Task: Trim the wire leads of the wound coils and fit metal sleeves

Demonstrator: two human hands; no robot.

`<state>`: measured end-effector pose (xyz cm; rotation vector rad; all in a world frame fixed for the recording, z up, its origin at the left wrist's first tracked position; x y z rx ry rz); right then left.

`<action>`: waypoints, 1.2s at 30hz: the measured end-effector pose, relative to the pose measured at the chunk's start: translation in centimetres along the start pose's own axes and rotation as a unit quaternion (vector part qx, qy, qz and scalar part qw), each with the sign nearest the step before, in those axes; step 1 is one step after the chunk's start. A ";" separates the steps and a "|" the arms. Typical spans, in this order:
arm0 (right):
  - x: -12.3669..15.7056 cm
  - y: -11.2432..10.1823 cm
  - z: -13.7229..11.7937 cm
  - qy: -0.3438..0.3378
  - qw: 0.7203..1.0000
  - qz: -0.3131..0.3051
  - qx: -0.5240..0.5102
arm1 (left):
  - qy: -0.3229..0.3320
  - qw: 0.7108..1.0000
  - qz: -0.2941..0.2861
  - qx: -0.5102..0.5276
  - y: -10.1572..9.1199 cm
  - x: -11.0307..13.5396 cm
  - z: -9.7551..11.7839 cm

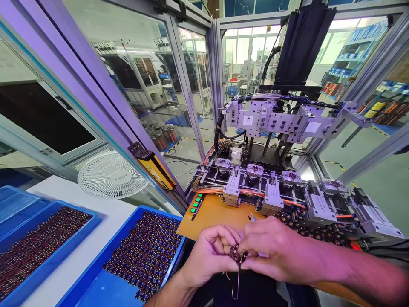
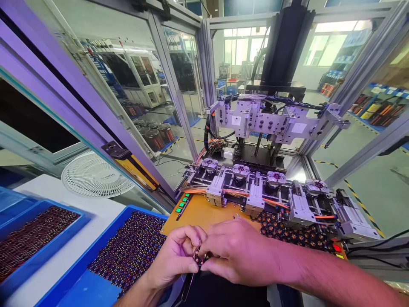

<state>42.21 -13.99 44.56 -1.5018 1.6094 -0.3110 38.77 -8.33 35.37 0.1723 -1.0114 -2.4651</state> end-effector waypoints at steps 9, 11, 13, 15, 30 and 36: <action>-0.5 0.6 -1.0 -0.083 0.993 -0.063 -0.059 | -0.049 0.999 0.015 0.000 -0.1 0.2 -1.3; -0.6 0.2 -1.0 -0.071 0.995 -0.034 -0.062 | -0.041 0.999 0.025 0.006 -0.3 0.3 -1.1; -0.7 -0.4 -0.9 -0.059 0.996 0.010 -0.061 | -0.024 0.999 0.033 0.015 -0.5 0.4 -0.8; -0.5 -0.8 -1.1 -0.058 0.996 0.043 -0.048 | -0.012 0.999 0.035 0.021 -0.5 0.4 -0.6; 0.9 -0.7 -2.1 -0.112 0.988 0.101 0.035 | 0.012 0.998 0.054 -0.003 -0.5 0.6 -0.2; 1.5 -0.4 -2.9 -0.155 0.978 0.108 0.090 | 0.039 0.998 0.055 -0.009 -0.4 1.0 0.3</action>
Point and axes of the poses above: each hand's wrist, its own x-axis away from the middle knuckle, its own y-axis out of the palm, z = x × y, the point moved 10 cm from there along -x, towards the middle knuckle, and after that the axes turned 12 degrees about z, right-handed, at the moved point
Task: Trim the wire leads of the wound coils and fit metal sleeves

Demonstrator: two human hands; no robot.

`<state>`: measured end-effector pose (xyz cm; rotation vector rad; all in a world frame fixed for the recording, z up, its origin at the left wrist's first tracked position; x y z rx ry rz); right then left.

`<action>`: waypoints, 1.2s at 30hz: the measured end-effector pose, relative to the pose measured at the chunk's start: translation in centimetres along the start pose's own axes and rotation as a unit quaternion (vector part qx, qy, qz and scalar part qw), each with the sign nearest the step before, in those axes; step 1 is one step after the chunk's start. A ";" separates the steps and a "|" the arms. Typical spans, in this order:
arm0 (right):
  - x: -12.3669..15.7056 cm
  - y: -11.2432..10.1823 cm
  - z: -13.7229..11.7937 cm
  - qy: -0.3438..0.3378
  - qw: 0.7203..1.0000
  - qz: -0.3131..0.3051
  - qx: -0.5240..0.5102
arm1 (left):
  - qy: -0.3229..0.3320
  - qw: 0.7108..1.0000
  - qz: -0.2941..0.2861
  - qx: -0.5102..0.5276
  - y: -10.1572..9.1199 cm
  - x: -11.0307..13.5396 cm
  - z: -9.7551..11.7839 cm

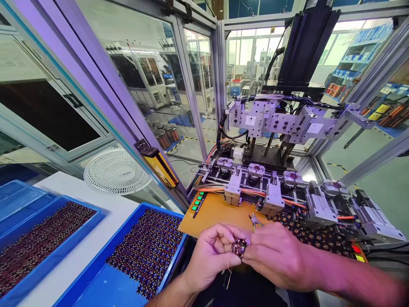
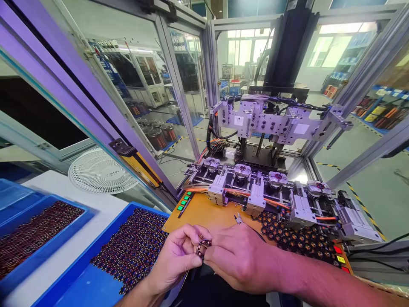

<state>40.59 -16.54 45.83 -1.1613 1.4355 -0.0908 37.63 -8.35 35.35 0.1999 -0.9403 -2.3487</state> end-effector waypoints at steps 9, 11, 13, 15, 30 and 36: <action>1.2 0.5 -2.1 -0.110 0.991 0.024 0.079 | 0.051 0.998 0.019 -0.012 0.2 0.7 0.9; 1.1 0.3 -2.1 -0.098 0.992 0.032 0.078 | 0.056 0.998 0.021 -0.032 0.2 0.8 1.0; 0.6 -0.2 -1.4 -0.042 0.998 0.029 0.048 | 0.051 0.997 0.020 -0.049 0.1 0.9 0.8; -0.1 -0.7 -0.4 0.023 1.000 0.014 0.003 | 0.039 0.998 0.016 -0.054 0.1 1.0 0.5; -1.3 4.0 0.6 0.055 0.929 -0.367 0.005 | -0.032 0.998 0.032 -0.053 -0.9 1.3 -0.9; -2.3 4.3 1.3 0.089 0.912 -0.400 -0.021 | -0.066 0.994 0.058 -0.062 -1.4 1.0 -1.3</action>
Point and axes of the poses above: each hand's wrist, its own x-axis away from the middle knuckle, its own y-axis out of the palm, z = x × y, the point moved 10 cm from there along -x, towards the middle knuckle, and after that the axes turned 12 degrees about z, right-handed, at the moved point
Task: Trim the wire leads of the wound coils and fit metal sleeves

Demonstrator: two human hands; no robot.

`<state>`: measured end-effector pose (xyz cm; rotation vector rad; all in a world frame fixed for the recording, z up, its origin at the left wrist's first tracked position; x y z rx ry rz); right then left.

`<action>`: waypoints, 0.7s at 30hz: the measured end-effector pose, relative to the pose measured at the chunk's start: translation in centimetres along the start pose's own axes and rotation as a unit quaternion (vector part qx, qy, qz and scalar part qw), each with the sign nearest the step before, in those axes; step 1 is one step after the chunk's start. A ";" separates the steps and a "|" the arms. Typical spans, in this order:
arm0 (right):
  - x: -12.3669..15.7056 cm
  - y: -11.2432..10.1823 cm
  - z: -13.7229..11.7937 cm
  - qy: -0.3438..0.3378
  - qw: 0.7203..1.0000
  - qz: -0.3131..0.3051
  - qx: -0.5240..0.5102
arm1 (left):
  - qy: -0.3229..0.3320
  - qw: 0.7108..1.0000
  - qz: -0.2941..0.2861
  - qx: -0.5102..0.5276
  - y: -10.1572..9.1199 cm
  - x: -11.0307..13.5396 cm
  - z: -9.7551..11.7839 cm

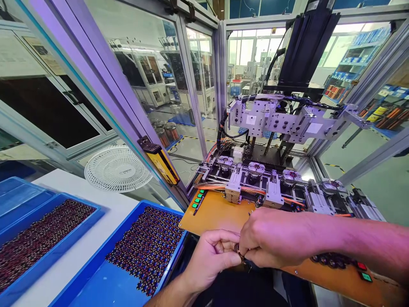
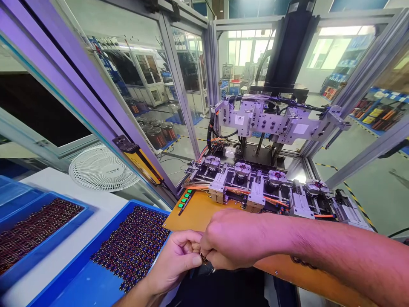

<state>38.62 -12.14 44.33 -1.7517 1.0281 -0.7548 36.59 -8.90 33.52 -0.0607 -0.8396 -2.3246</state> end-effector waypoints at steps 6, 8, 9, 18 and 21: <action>-0.2 0.1 -0.1 -0.011 1.000 0.005 0.027 | -0.031 0.999 -0.013 0.038 0.7 -0.1 -0.3; -0.1 0.2 -0.2 -0.019 0.999 0.018 0.042 | -0.040 0.998 -0.001 0.039 0.4 -0.3 -0.6; -0.1 0.3 -0.2 -0.027 0.998 0.026 0.050 | -0.044 0.998 0.006 0.039 0.1 -0.4 -0.8; 1.4 -0.2 -0.6 -0.093 0.977 0.189 0.043 | -0.066 0.997 0.028 0.032 -0.6 -0.9 -2.2; 1.9 -0.4 -0.2 -0.091 0.963 0.256 0.002 | -0.066 0.997 0.020 0.044 -0.4 -1.0 -2.2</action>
Point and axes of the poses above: each hand's wrist, its own x-axis away from the middle knuckle, its own y-axis out of the palm, z = x × y, the point moved 10 cm from there along -x, towards the middle knuckle, and after that the axes turned 12 degrees about z, right-handed, at the moved point
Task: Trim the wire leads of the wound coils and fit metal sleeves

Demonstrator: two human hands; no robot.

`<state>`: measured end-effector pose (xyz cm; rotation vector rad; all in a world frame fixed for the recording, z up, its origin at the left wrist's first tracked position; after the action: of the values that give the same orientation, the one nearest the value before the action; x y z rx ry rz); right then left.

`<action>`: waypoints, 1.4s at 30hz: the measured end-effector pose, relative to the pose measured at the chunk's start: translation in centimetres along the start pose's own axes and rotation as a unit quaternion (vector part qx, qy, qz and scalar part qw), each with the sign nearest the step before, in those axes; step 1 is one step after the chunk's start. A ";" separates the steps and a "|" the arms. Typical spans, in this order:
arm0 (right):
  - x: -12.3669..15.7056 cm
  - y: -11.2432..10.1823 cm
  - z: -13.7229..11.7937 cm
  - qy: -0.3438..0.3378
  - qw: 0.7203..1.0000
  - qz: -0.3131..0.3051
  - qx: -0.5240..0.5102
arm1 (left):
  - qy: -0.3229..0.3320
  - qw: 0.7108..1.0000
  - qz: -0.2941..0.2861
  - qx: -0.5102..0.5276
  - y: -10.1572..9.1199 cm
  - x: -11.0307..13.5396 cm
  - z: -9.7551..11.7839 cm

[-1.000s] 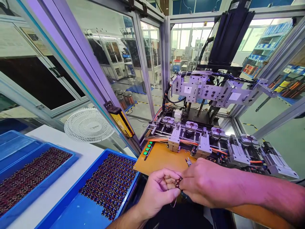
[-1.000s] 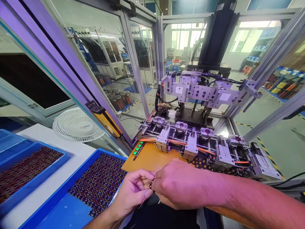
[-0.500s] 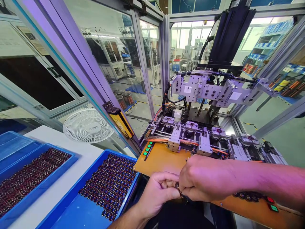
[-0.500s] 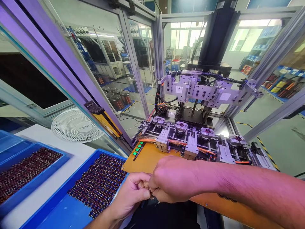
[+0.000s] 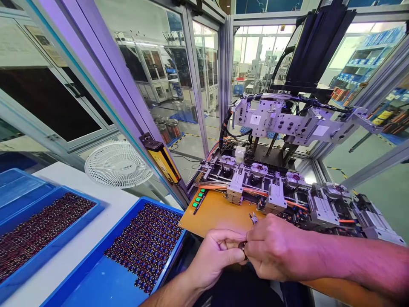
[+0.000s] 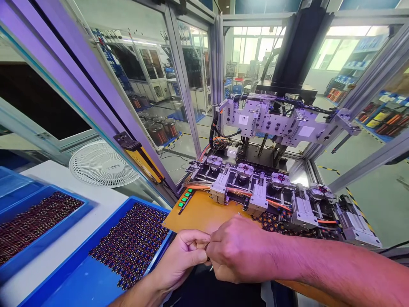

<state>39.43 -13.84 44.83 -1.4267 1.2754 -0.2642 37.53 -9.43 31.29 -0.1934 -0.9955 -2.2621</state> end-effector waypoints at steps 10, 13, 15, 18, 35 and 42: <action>1.5 -1.2 2.8 0.192 0.963 0.157 -0.101 | 0.063 0.997 -0.035 0.032 1.2 0.0 1.8; 1.8 -1.4 3.1 0.221 0.954 0.164 -0.115 | 0.084 0.995 -0.038 0.026 1.3 0.1 2.4; 1.9 -1.6 3.2 0.226 0.951 0.172 -0.125 | 0.093 0.995 -0.039 0.023 1.3 0.1 2.7; 1.9 -1.9 3.1 0.204 0.950 0.189 -0.140 | 0.101 0.993 -0.048 0.024 1.5 0.1 3.0; 2.0 -3.6 -0.4 0.030 0.982 0.176 0.055 | 0.101 0.992 -0.063 0.040 2.1 0.3 3.4; 3.1 -2.1 -0.1 0.011 0.979 0.191 0.076 | 0.118 0.990 -0.068 0.033 2.1 0.6 3.6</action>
<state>41.65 -16.80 45.09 -1.0261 1.4836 -0.1136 37.94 -8.23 35.26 0.1716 -0.9798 -2.3041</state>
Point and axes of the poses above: each hand's wrist, its own x-axis away from the middle knuckle, its own y-axis out of the palm, z = x × y, the point moved 10 cm from there along -x, towards the middle knuckle, and after that the axes turned 12 degrees about z, right-handed, at the moved point
